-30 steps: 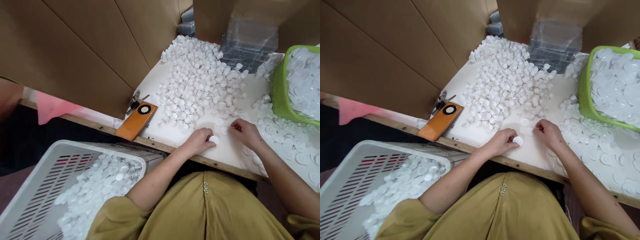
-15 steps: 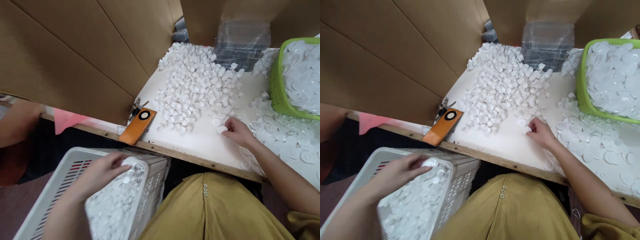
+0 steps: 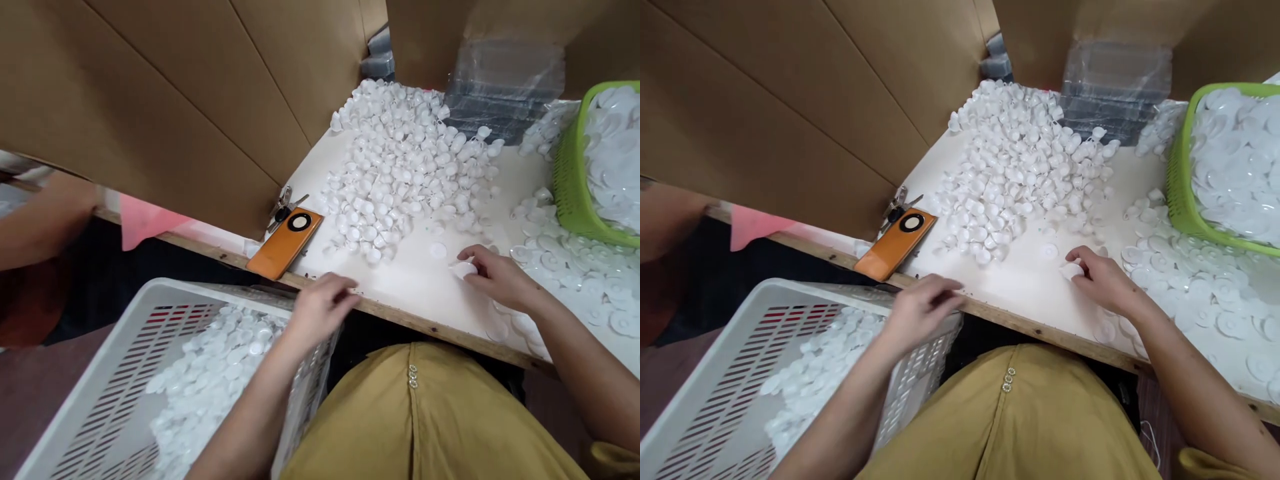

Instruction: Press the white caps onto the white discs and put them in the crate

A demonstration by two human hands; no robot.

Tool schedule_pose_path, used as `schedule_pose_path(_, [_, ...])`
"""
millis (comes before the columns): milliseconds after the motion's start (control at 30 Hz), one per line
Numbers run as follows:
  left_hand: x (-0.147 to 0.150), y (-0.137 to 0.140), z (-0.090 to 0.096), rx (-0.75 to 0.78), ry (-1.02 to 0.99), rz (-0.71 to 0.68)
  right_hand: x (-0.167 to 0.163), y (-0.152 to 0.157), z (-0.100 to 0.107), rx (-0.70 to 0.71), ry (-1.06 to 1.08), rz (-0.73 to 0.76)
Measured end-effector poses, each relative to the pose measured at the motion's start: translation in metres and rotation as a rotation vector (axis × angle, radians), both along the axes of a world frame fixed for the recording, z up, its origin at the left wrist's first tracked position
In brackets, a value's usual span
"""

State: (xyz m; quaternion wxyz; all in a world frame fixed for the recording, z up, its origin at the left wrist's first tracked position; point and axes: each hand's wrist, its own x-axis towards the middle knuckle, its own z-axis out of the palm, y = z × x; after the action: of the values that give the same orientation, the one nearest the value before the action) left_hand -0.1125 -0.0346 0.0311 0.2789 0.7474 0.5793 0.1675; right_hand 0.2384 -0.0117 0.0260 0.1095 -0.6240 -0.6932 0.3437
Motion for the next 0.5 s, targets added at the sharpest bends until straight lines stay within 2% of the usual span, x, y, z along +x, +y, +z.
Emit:
schedule_pose_path(133, [0.092, 0.019, -0.019, -0.032, -0.190, -0.250, 0.009, -0.013, -0.005, -0.072, 0.285, -0.173])
schedule_pose_path(267, [0.152, 0.041, -0.035, -0.007, -0.122, -0.382, 0.009, -0.007, -0.011, -0.160, 0.415, -0.306])
schedule_pose_path(367, [0.166, 0.051, -0.040, -0.017, -0.035, -0.419, 0.001, 0.001, -0.015, -0.234, 0.429, -0.320])
schedule_pose_path(500, [0.158, 0.051, -0.044, 0.014, -0.050, -0.405, -0.011, 0.005, -0.019, -0.236, 0.402, -0.241])
